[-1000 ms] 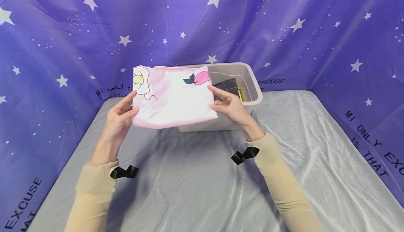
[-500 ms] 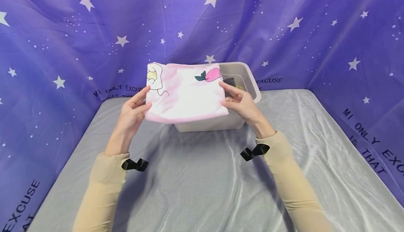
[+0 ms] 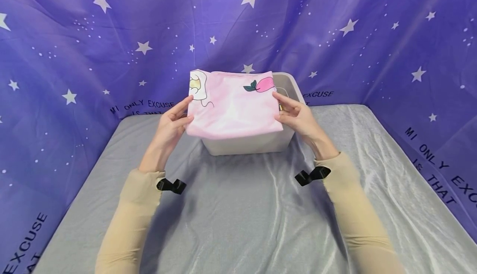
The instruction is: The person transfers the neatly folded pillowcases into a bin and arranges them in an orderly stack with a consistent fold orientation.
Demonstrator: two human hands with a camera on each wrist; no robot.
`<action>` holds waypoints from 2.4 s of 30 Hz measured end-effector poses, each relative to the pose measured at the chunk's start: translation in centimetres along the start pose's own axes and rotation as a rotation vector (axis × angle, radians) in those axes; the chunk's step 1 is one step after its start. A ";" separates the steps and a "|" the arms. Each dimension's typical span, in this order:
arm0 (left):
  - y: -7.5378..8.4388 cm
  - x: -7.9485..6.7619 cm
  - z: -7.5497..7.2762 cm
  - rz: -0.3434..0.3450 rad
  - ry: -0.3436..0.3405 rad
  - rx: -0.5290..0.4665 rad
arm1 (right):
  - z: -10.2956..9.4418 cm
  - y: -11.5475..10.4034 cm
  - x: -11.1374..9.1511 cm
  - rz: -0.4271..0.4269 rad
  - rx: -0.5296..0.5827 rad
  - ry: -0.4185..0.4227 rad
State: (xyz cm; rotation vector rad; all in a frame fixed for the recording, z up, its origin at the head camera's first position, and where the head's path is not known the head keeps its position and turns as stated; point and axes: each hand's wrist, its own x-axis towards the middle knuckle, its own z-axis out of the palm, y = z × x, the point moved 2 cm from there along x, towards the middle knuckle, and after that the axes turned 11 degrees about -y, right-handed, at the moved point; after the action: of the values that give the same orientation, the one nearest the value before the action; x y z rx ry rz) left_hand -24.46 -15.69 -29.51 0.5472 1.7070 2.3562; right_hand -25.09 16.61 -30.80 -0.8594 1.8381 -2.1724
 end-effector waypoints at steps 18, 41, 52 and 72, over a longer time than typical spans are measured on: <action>0.0 3.4 1.6 -0.077 -0.012 0.086 | -2.1 -1.9 0.0 0.160 -0.034 0.064; 0.2 6.6 2.1 -0.150 0.025 0.283 | -4.4 -2.6 2.3 0.309 -0.256 0.067; -0.3 7.4 1.9 -0.172 0.079 0.352 | -4.4 -2.6 3.0 0.337 -0.352 0.059; -1.3 8.2 1.6 -0.192 0.129 0.548 | -4.8 -1.8 4.2 0.374 -0.579 0.089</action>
State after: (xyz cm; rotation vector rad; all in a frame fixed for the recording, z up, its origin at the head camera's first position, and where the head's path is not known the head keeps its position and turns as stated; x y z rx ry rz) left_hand -31.39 -10.93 -28.73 0.2864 2.3580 1.8176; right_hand -30.67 19.10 -28.16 -0.4422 2.4840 -1.4955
